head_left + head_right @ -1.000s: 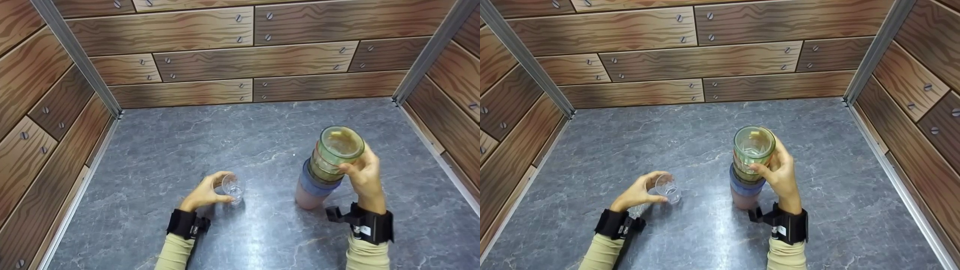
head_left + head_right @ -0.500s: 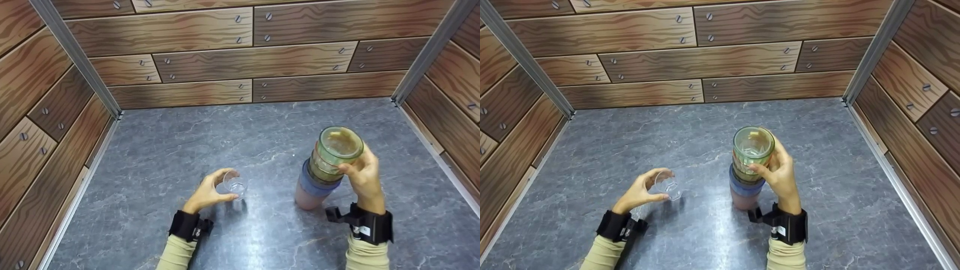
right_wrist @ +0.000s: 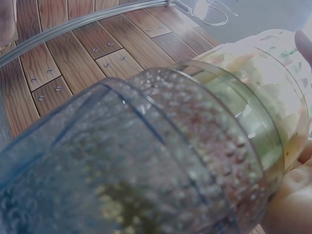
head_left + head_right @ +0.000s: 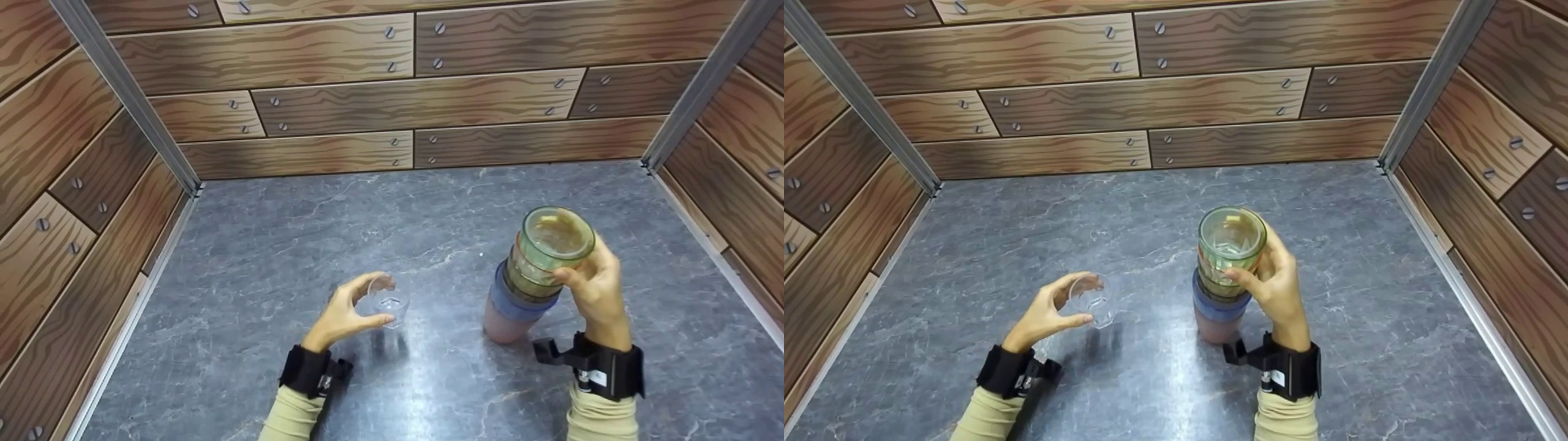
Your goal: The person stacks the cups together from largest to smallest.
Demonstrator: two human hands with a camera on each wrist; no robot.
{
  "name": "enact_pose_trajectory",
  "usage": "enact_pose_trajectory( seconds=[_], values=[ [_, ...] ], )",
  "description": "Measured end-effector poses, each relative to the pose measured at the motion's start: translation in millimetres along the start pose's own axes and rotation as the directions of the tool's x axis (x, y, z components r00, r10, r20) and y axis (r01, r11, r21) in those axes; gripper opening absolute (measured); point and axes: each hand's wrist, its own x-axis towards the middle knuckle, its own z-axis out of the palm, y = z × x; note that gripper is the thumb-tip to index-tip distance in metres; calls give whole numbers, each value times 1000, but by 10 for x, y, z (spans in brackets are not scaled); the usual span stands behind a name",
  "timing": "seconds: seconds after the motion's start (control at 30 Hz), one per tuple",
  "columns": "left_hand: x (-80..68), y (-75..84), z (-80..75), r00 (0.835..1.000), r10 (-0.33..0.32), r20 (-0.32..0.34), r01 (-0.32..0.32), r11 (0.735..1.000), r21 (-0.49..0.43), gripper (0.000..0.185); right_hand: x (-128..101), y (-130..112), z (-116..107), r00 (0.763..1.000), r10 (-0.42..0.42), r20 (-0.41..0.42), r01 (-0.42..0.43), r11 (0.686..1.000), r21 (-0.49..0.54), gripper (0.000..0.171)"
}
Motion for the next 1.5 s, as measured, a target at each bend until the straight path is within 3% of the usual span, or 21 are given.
enact_pose_trajectory(
  seconds=[0.2, 0.57, 0.73, 0.9, 1.1, 1.5],
  values=[
    [37, -133, 37, 998, 58, -27, -58, 998, 4, 63, 0, 13, -19, 1000, -14, 11, 14, 1000, -5, 64],
    [63, -107, 73, 972, 186, -143, -185, 982, 21, 61, 3, 8, -15, 1000, -5, 7, 5, 1000, -27, 64],
    [73, 19, 94, 970, 185, -155, -183, 983, 27, 60, 13, 4, -7, 1000, -4, 6, 4, 1000, -25, 64],
    [97, -43, 122, 970, 175, -168, -171, 984, 42, 62, 8, 2, 0, 1000, -1, 2, 1, 1000, -23, 63],
    [115, 5, 163, 970, 157, -183, -156, 988, 20, 61, 0, -4, 8, 1000, 6, -10, -6, 999, -36, 61],
    [218, 143, 259, 942, 252, -220, -259, 966, -5, 60, -3, -4, 11, 1000, 15, -11, -15, 1000, -19, 61]
  ],
)
